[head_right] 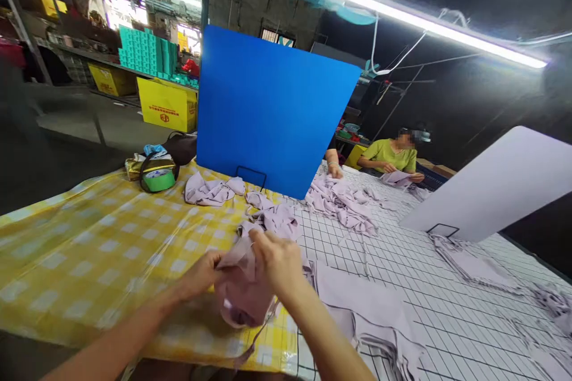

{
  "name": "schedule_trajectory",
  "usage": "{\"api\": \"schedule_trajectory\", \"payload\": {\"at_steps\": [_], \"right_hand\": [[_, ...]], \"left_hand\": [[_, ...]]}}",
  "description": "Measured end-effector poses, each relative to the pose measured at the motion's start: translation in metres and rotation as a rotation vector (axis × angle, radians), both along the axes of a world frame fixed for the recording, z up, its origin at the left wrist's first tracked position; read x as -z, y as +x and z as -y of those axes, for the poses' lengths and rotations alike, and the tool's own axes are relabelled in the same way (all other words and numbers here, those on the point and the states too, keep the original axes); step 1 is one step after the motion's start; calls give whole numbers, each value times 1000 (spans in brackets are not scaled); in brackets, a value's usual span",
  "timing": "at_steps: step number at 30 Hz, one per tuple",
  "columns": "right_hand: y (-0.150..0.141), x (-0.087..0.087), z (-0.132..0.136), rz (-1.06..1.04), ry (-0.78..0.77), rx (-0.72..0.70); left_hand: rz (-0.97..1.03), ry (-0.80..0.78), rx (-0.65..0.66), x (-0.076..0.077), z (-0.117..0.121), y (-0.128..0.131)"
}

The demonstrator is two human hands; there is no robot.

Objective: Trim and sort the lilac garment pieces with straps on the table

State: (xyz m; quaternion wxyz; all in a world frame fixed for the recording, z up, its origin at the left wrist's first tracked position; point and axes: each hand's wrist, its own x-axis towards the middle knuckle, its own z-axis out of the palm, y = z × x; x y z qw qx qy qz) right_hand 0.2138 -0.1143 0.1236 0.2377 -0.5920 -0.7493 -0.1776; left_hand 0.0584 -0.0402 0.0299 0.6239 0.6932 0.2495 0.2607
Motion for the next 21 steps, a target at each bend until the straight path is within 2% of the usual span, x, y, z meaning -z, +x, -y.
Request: {"api": "schedule_trajectory", "payload": {"at_steps": [4,6,8,10,12,14,15,17,19,21], "right_hand": [[20,-17,2,13,103,18],[18,-11,8,69,91,-17],[6,10,21,108,-31,-89],[-9,39,37,111,-279,-212],[-21,69,52,86,-570,-333],[-25,90,60,19,-751,-319],[-25,96,59,-24,-789,-264],[-22,101,49,-105,-782,-112],[-22,102,31,-146,-731,-17],[-28,104,12,-162,-668,-8]], "left_hand": [[77,108,-240,-31,-35,-27],[86,169,-328,-40,-47,-43],[37,240,-348,-43,-51,-63],[-108,300,-273,-36,-48,-88],[-322,311,-123,-24,-42,-115],[-507,292,16,-9,-34,-137],[-556,287,48,-3,-30,-144],[-580,317,-1,7,-24,-146],[-575,380,-127,13,-18,-134],[-587,444,-216,18,-10,-113]]}}
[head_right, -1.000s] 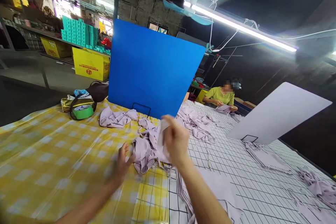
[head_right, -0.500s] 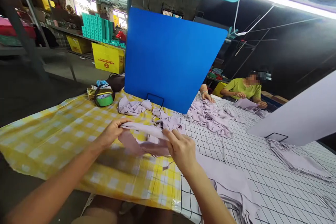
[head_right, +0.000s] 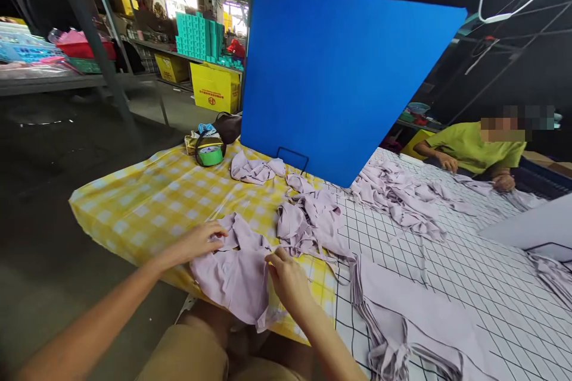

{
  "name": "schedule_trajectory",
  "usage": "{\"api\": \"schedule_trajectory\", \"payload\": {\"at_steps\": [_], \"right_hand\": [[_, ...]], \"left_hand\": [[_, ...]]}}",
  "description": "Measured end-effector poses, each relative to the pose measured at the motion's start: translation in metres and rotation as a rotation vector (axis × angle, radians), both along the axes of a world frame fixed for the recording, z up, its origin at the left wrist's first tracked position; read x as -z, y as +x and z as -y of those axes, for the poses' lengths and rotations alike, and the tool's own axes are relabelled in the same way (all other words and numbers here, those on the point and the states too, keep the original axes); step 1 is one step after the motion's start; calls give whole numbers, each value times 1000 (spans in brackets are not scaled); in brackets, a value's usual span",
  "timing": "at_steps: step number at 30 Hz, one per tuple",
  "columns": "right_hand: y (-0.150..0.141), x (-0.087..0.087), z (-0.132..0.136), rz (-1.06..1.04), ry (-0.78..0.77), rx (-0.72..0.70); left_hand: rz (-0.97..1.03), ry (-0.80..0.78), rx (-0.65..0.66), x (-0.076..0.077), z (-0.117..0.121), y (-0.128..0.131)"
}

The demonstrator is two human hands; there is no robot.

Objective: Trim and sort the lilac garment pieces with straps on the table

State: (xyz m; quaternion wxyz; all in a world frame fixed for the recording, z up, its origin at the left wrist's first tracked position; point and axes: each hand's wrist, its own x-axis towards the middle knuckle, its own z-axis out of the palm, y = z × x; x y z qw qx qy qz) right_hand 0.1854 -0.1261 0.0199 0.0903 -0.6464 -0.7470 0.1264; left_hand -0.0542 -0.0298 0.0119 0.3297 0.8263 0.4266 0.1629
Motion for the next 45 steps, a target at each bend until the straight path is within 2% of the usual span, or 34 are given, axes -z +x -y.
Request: {"api": "schedule_trajectory", "payload": {"at_steps": [4,7,9,11,15,17,19,22,24,28,30,32,34,37,39,41,43,45], "right_hand": [[-16,15,-26,-39,89,-49],[-16,25,-31,-54,90,-60],[-12,25,-28,-102,134,-58],[-8,20,-23,-197,235,-55],[-2,3,-11,-349,483,0],[3,-2,-7,-355,522,43],[11,-2,-4,-304,475,98],[22,9,3,-150,424,199],[21,19,12,-94,432,183],[-6,40,29,-61,340,-62],[-21,48,31,-4,272,-93],[-30,52,29,15,217,-64],[-29,48,27,-75,155,-42],[-18,27,26,-450,-19,3],[-8,3,27,-724,-150,79],[0,-23,25,-894,-231,168],[9,-47,18,-970,-258,235],[19,-63,3,-991,-243,248]], "left_hand": [[-57,74,25,16,17,41],[-109,95,34,29,21,52],[-103,64,79,31,18,51],[-55,41,116,25,16,48],[83,13,116,-2,25,48],[131,-20,163,-10,33,51],[148,15,167,-10,41,53],[62,221,17,2,49,47],[-1,363,-31,14,53,35],[-86,507,156,37,60,4],[-118,546,229,47,60,-8],[-115,544,240,53,58,-15],[-86,486,240,55,54,-18],[10,308,258,48,48,-17],[114,118,217,36,45,-14],[262,-100,160,19,41,-9],[423,-318,165,0,33,-4],[544,-489,193,-16,22,3]]}}
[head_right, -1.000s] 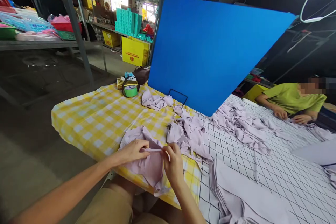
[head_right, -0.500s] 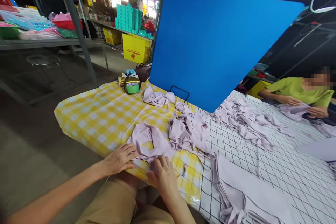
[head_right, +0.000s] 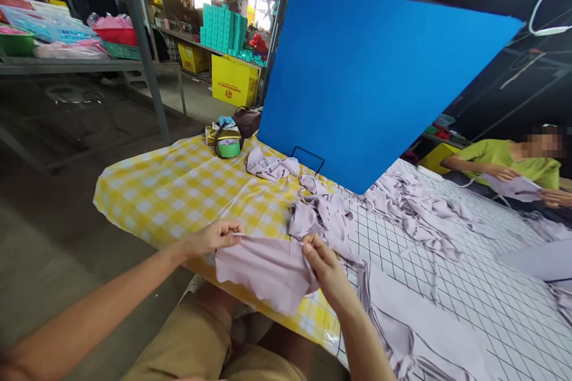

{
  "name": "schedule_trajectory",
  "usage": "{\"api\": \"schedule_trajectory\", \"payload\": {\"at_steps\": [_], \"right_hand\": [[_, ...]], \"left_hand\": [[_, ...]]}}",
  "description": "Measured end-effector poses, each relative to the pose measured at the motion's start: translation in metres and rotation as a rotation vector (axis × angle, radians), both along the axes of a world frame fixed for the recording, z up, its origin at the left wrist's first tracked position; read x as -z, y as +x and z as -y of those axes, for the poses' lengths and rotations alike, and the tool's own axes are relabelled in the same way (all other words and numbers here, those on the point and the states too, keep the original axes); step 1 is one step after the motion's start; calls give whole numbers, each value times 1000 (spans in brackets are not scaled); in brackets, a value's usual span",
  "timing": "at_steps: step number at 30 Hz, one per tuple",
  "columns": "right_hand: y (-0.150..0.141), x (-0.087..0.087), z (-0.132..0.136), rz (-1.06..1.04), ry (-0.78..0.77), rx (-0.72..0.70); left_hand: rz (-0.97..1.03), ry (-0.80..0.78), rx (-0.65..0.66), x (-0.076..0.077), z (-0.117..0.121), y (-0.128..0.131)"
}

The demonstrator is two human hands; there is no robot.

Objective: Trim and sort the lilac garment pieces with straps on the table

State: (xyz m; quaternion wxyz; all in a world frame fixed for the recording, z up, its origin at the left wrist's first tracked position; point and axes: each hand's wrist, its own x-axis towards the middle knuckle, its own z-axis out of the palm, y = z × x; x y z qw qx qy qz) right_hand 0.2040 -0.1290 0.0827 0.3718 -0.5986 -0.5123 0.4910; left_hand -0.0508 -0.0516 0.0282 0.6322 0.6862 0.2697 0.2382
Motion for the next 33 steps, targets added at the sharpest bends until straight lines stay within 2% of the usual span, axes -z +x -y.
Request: {"api": "schedule_trajectory", "payload": {"at_steps": [1,3,5,7,8,10,12,15,16,18,21,27,31,33], "right_hand": [[5,-4,-9,32,19,6],[15,-4,-29,239,99,60],[19,6,-42,506,195,186],[15,21,-44,656,290,244],[9,31,-41,666,326,209],[-9,49,-28,641,369,40],[-31,67,-14,618,358,-99],[-59,89,-1,525,254,-146],[-65,93,0,467,235,-109],[-72,99,-2,326,247,10],[-73,94,-5,91,236,87],[-68,77,-5,-252,127,4],[-64,72,0,-400,-23,-62],[-55,63,4,-465,-22,24]], "left_hand": [[22,-51,-1,-5,-7,5],[-39,-49,-95,-8,-21,14],[-164,14,-235,1,-31,23],[-255,36,-335,17,-37,27],[-269,22,-357,26,-37,28],[-259,-21,-371,40,-35,27],[-114,-174,-364,45,-29,25],[310,-536,-287,37,-17,25],[431,-625,-249,32,-14,26],[568,-706,-185,22,-6,30],[654,-731,-104,12,3,34],[676,-677,-8,-3,16,41],[702,-622,-66,-11,22,41],[702,-575,-150,-9,22,37]]}}
